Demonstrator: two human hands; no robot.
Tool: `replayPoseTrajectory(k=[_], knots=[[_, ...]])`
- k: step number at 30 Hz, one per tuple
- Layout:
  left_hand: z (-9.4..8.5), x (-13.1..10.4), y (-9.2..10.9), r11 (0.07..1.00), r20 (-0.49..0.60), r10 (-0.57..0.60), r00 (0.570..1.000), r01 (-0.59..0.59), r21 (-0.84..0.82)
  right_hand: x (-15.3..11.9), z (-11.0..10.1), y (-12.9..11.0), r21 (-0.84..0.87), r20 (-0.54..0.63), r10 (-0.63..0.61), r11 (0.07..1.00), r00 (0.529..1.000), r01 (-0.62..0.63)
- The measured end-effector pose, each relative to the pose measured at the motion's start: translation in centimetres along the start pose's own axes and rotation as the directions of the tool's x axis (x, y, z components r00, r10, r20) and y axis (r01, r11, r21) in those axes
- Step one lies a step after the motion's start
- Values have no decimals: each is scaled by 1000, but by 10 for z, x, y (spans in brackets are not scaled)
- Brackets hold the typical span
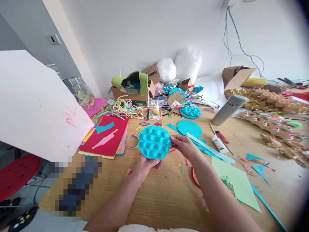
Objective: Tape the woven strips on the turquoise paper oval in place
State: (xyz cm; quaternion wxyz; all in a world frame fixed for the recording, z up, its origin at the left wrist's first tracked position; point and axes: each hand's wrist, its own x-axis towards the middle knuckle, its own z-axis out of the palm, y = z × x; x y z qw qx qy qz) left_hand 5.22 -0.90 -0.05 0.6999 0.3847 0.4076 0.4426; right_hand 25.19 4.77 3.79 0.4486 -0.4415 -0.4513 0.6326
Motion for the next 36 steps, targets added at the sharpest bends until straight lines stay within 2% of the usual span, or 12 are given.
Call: replayPoseTrajectory(k=[5, 10, 19, 24, 30, 36], knots=[[-1, -1, -1, 1000, -19, -9, 1000, 9, -1, -6, 3, -2, 47, -42, -5, 999, 999, 7], [-6, 4, -1, 998, -17, -40, 999, 39, -56, -14, 8, 6, 85, -135, -52, 994, 990, 64], [-16, 8, 4, 995, -48, 19, 999, -23, -93, -25, 14, 22, 112, -231, -91, 986, 969, 119], [-22, 10, 11, 995, -112, 42, 993, -51, -86, -28, 21, 32, 83, -275, -93, 989, 957, 120], [-28, 12, 14, 995, -139, 65, 988, -74, -61, -34, 25, 50, 70, -277, -107, 989, 955, 131], [-32, 13, 15, 995, -172, 89, 981, -96, -33, -35, 29, 58, 42, -258, -130, 988, 957, 146]])
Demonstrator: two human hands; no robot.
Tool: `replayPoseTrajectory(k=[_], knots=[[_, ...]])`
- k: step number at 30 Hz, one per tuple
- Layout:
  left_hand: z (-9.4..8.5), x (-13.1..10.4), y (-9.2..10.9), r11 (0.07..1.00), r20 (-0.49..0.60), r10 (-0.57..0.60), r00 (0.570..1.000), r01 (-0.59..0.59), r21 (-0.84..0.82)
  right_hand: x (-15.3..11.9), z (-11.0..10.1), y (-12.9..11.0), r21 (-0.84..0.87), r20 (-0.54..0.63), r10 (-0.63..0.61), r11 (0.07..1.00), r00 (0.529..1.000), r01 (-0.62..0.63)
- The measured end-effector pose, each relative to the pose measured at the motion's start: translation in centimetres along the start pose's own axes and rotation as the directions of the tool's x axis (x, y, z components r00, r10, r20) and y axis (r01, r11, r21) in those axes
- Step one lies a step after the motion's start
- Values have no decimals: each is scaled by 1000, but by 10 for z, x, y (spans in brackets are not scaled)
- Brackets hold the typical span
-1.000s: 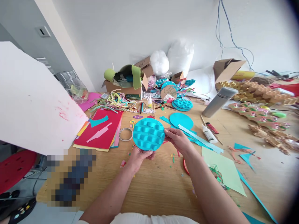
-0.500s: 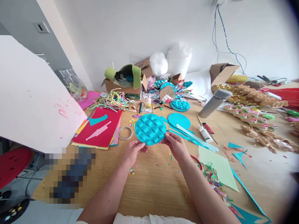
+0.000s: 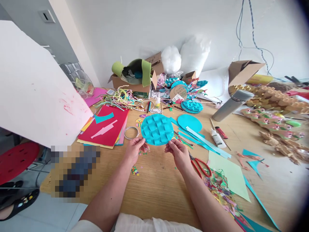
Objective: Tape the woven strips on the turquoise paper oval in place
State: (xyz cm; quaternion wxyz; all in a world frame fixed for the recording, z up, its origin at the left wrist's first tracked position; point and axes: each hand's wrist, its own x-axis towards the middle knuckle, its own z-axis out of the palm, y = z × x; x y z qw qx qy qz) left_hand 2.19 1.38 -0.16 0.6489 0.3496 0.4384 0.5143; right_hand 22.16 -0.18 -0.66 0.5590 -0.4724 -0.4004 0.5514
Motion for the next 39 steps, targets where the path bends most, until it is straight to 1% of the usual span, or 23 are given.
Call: replayPoseTrajectory(k=[5, 14, 21, 28, 33, 39], knots=[[-2, 2, 0, 999, -30, 20, 999, -21, -26, -5, 2, -1, -40, 20, -14, 999, 1000, 15], [-2, 3, -1, 998, -2, 60, 998, -60, -31, -10, 5, -2, -12, 26, -20, 1000, 999, 21], [-3, 3, -1, 997, -22, 55, 998, -56, -58, -10, 8, 1, 7, 11, -7, 1000, 1000, 7], [-5, 5, -4, 997, -29, 59, 998, -61, -49, -9, 6, 3, -47, 15, -42, 998, 999, 42], [-5, 6, -5, 996, -53, 67, 996, -70, -47, -10, 4, 5, -50, 22, -40, 998, 999, 41], [-4, 6, -5, 996, -47, 63, 997, -66, -53, -10, 4, 5, -41, 11, -38, 998, 999, 38]])
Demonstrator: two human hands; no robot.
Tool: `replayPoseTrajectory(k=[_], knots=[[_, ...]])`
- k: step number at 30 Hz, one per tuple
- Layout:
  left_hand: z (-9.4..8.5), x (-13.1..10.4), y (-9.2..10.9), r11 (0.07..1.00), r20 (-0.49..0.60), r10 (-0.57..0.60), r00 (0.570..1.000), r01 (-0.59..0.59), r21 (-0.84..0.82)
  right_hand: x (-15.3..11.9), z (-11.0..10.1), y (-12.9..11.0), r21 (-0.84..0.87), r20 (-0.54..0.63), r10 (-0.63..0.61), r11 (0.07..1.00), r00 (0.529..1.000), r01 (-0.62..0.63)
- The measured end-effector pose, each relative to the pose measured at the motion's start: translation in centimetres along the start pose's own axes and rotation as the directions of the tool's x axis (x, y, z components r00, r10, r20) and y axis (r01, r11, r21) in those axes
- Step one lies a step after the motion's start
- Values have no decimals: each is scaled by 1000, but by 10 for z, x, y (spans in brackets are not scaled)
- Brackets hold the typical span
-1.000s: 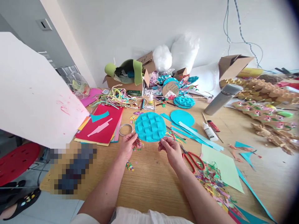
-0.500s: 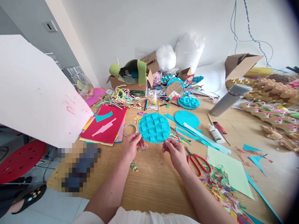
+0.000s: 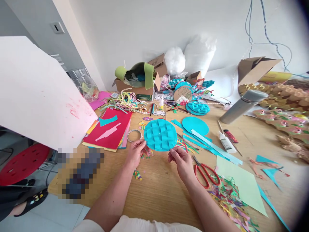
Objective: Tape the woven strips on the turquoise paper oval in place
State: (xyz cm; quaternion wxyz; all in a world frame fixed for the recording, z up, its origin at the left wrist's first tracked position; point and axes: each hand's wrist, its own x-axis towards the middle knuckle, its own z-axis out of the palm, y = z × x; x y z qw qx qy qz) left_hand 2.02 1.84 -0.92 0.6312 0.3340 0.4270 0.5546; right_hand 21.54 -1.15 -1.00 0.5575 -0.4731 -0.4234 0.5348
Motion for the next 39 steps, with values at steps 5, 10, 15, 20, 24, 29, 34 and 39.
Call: replayPoseTrajectory(k=[5, 10, 15, 20, 24, 29, 34, 39], knots=[[-1, 1, 1, 1000, -8, 4, 1000, -4, -22, -2, 3, 0, -16, 0, 8, 1000, 1000, -8], [0, 0, 4, 999, -21, 16, 1000, -17, -37, -3, 4, 1, -9, 26, 26, 1000, 999, -25], [0, 0, 4, 999, -13, 25, 1000, -25, -38, -3, 3, 3, -7, 31, 36, 999, 999, -36], [0, 0, 2, 999, -14, 31, 999, -31, -18, -4, 3, 2, 4, 29, 42, 999, 999, -42], [1, 1, 2, 999, -13, 36, 999, -36, -29, -4, 3, 1, 16, 30, 60, 998, 998, -61], [1, 0, 4, 998, -4, 36, 999, -36, -45, -3, 4, 0, 19, 24, 62, 998, 998, -63], [0, -1, 3, 999, 8, 39, 999, -38, -36, -4, 5, -2, 28, 20, 73, 997, 997, -73], [0, -1, 2, 999, 3, 30, 1000, -30, -27, -5, 5, -3, 35, 11, 74, 997, 997, -75]])
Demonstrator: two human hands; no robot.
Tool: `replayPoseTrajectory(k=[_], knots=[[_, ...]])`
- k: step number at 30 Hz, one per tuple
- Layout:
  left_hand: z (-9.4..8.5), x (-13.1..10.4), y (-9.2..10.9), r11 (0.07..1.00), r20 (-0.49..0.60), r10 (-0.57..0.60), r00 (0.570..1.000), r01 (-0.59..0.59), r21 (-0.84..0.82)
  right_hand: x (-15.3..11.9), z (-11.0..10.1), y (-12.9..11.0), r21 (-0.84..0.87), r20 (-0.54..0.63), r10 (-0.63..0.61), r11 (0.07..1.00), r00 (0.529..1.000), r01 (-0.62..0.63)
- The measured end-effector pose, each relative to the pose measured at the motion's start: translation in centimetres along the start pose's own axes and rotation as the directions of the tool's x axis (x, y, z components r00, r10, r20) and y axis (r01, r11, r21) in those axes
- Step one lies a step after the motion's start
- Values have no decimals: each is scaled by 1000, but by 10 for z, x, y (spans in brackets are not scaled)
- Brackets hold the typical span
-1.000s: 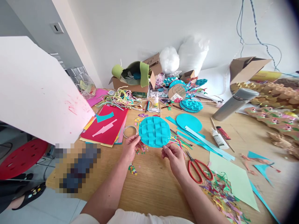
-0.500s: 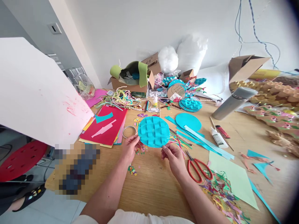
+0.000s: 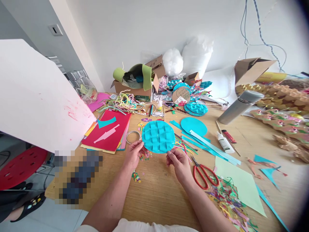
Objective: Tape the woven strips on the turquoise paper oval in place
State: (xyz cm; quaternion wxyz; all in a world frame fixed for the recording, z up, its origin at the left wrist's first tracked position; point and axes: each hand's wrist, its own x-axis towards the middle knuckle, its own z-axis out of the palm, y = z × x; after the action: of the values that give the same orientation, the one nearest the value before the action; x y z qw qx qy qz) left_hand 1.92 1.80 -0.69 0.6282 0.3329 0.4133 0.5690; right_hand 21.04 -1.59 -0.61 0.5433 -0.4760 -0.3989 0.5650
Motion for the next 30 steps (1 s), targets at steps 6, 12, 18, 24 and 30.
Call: replayPoseTrajectory(k=[6, 12, 18, 24, 30], knots=[[1, -1, 1, 1000, -15, -3, 1000, 3, 14, 0, 1, 0, -9, 5, 0, 1000, 1000, 0], [1, -1, 0, 1000, -22, -5, 1000, 5, 7, 0, 0, 2, -29, -2, -14, 999, 1000, 14], [2, -1, 1, 1000, -28, -15, 1000, 15, 6, 0, 0, 2, -29, -14, -21, 999, 1000, 21], [3, -3, 2, 1000, 4, -13, 1000, 13, 15, -1, 1, 3, 5, -54, -16, 1000, 998, 16], [4, -6, 2, 996, 43, -54, 998, 51, 69, 4, -2, 4, 189, -126, 48, 982, 991, -24]])
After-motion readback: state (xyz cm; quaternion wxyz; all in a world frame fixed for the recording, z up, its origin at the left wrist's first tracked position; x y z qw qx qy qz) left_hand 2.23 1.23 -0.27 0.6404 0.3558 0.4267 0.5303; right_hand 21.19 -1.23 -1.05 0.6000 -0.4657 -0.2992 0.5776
